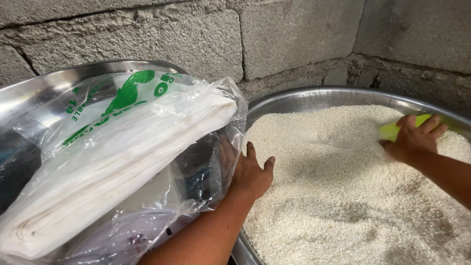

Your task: The person scoops white rice from a large metal basin into a plastic bag placed on a mechanical scale, adjusts the amount to reach a target weight, ties the bag, and sets it aside. The process is repeated for multiple bags.

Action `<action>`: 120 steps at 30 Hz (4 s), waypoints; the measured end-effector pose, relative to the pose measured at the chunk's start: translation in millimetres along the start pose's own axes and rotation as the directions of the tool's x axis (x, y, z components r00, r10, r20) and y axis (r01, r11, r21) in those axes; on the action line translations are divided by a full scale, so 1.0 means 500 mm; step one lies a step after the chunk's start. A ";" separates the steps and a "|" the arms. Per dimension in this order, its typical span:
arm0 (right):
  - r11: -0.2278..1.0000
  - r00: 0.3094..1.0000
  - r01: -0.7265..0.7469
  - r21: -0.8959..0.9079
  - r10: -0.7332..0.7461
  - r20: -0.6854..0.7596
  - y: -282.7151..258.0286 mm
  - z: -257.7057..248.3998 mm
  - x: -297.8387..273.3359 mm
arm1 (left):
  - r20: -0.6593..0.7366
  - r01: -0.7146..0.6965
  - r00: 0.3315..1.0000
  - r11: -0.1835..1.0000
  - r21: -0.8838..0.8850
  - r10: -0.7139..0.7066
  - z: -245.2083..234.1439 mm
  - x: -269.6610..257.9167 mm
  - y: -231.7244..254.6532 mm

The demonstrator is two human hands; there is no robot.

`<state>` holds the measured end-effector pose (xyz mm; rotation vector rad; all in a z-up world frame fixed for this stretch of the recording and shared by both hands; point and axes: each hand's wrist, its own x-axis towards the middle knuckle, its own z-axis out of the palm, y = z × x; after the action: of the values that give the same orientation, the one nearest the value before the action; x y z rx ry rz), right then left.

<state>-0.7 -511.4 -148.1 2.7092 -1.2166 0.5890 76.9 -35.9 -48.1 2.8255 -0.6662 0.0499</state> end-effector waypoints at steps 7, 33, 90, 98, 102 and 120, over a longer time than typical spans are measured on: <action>0.951 0.993 0.046 0.307 -0.077 0.092 -0.167 -0.136 -0.137 | 0.037 -0.014 0.999 0.994 0.108 0.010 -0.002 0.003 0.003; 0.961 0.997 -0.058 0.272 0.069 -0.032 -0.115 0.060 0.040 | -0.117 -0.024 0.993 1.000 -0.002 0.024 0.036 0.007 -0.010; 0.939 0.930 0.332 0.090 -0.309 -0.199 -0.181 -0.330 -0.265 | -0.036 -0.001 0.999 0.998 -0.064 -0.001 0.028 -0.008 -0.008; 0.888 0.968 0.103 -0.448 -0.194 -0.162 -0.006 -0.229 -0.189 | -0.025 -0.026 0.999 0.998 0.050 0.028 0.015 -0.014 -0.005; 0.929 0.992 0.107 -0.354 -0.123 -0.023 0.031 -0.156 -0.187 | -0.034 -0.028 0.999 0.997 0.073 0.031 0.019 -0.018 -0.004; 0.859 0.968 0.017 0.511 -0.141 0.205 -0.213 -0.331 -0.331 | -0.027 -0.038 0.999 0.982 0.187 0.044 0.006 -0.022 0.003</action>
<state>-71.6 -282.4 -55.1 3.3400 -1.1123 0.6710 66.2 -32.8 -51.7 2.9821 -0.7496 0.1723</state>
